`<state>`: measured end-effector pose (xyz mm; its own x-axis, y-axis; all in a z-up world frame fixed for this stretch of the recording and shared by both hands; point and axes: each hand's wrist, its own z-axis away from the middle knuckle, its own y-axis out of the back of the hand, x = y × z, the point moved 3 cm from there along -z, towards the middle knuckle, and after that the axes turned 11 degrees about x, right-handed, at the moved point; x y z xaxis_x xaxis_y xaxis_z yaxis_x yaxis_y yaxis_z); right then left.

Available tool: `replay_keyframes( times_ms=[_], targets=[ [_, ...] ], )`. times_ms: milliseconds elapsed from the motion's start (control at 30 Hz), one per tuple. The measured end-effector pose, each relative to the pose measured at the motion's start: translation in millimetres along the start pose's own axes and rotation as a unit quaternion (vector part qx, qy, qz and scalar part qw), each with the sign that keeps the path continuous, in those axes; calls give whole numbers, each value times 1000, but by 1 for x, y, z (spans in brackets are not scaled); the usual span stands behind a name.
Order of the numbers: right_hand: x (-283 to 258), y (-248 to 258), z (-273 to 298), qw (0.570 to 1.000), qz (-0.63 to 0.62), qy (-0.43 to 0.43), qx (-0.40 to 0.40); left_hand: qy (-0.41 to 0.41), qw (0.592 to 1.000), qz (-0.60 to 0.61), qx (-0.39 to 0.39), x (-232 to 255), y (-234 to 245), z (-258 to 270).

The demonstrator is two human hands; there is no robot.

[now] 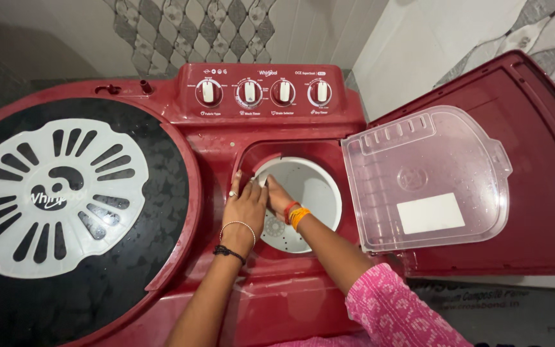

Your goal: The person rinses a white cloth in a small bucket of water and then uses it to wipe the interior of a washing machine's spin dryer drum.

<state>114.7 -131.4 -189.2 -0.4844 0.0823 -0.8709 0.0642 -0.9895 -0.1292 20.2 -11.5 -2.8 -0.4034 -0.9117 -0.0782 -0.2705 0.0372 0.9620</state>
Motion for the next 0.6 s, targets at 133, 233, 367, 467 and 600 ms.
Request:
replay_keyframes(
  times_ms=[133,233,367,467,600],
  targets=[
    [14,0,25,975,147,-83,-143,8,999,41,-16,-1,4,-3],
    [31,6,30,804,488,45,-337,4,999,10,-38,-1,6,-8],
    [41,15,23,829,413,-65,-372,-7,997,0,-78,-3,5,-9],
    [28,11,2,833,483,61,-263,-5,996,4,-93,-3,-3,-10],
    [8,29,-50,984,-159,-21,81,-6,999,-11,-30,-3,-5,-9]
  ],
)
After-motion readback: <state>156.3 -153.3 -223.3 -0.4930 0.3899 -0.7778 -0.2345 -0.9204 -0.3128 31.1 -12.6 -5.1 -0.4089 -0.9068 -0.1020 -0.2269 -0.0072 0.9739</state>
